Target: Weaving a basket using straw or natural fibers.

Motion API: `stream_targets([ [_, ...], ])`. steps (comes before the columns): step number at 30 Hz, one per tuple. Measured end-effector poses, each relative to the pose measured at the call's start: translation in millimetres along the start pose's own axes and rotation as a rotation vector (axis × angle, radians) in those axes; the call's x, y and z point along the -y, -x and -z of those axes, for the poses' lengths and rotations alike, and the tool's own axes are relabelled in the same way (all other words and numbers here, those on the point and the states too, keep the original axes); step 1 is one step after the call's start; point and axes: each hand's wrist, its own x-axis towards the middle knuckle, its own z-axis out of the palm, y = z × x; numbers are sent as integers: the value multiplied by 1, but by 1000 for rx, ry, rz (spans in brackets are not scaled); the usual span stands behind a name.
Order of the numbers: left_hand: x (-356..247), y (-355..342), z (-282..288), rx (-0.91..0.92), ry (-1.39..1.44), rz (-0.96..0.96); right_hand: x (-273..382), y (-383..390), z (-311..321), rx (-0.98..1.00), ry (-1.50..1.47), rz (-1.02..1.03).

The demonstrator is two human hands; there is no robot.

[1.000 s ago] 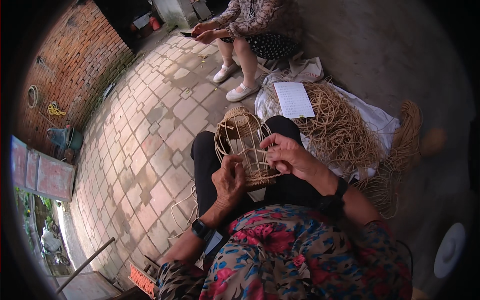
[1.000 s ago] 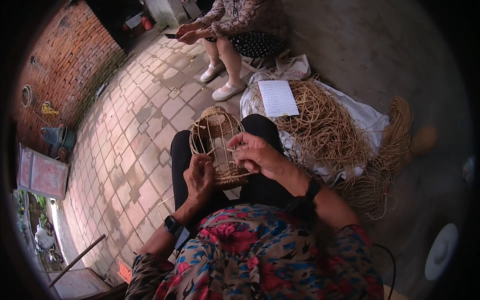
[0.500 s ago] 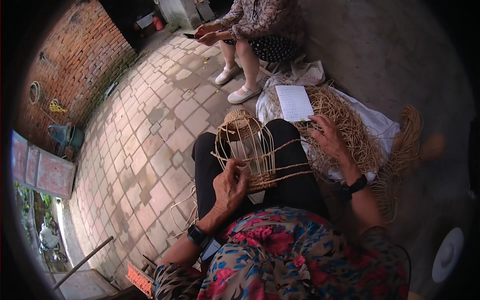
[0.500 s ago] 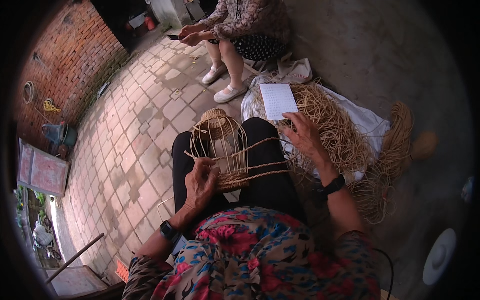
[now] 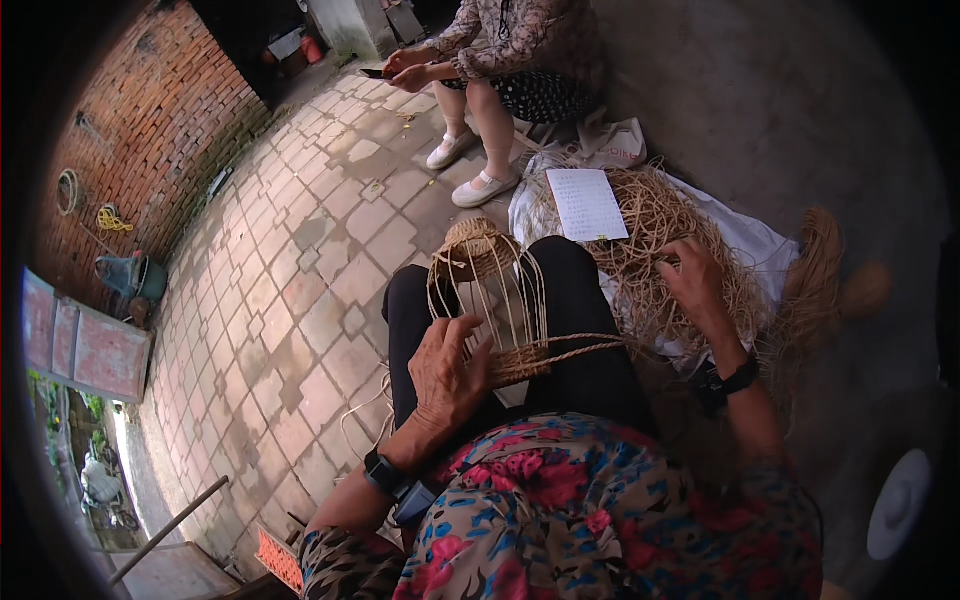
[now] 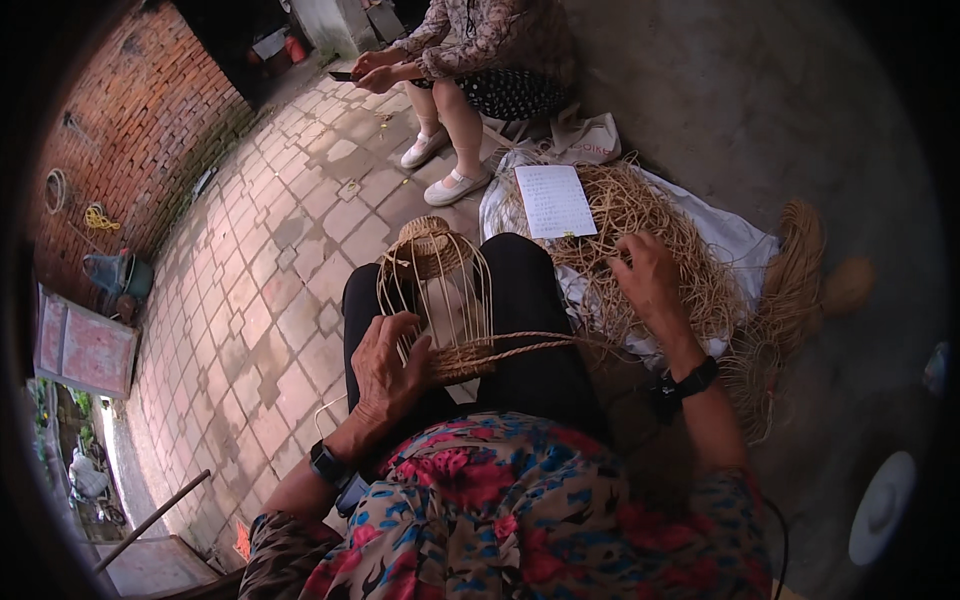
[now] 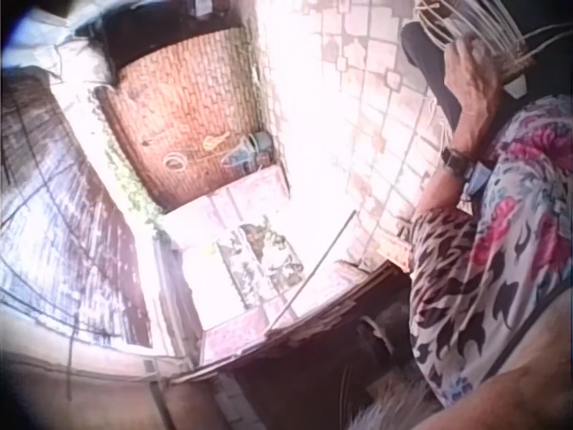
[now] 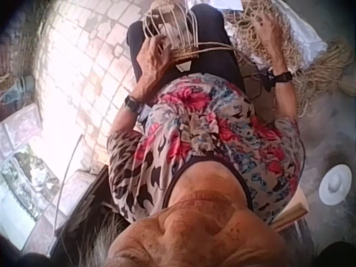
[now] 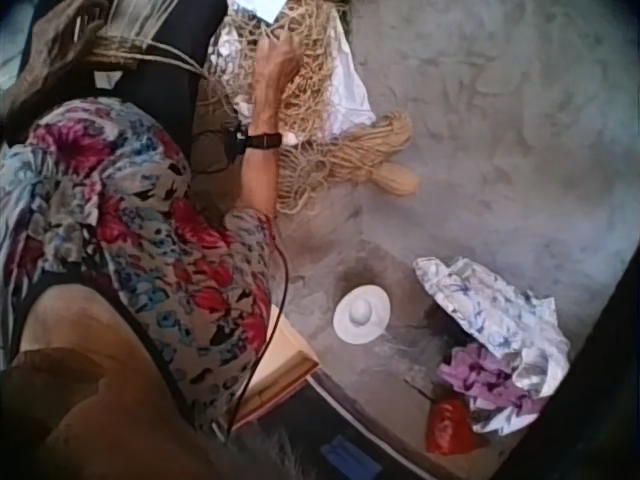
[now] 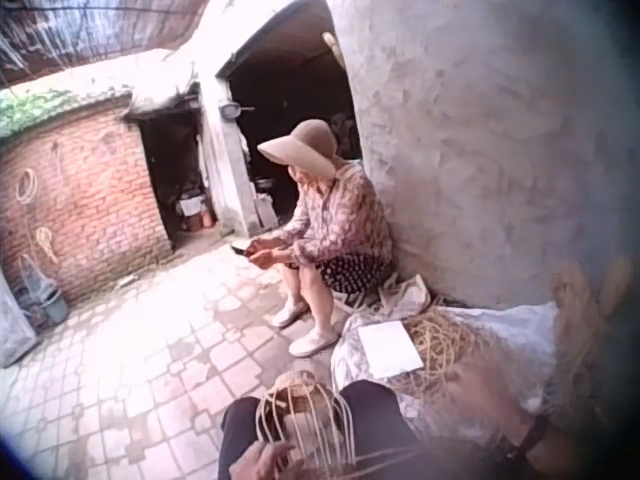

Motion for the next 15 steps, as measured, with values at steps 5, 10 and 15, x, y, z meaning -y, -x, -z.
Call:
stream_targets([
  [5, -24, -15, 12, 377, 28, 42, 106, 24, 3, 669, -761, 103],
  [10, -28, -23, 3, 505, 194, 24, 104, 41, -27, 951, -1214, -535],
  [15, -12, -12, 13, 426, 357, 329, 118, 28, -31, 779, -2002, -592],
])
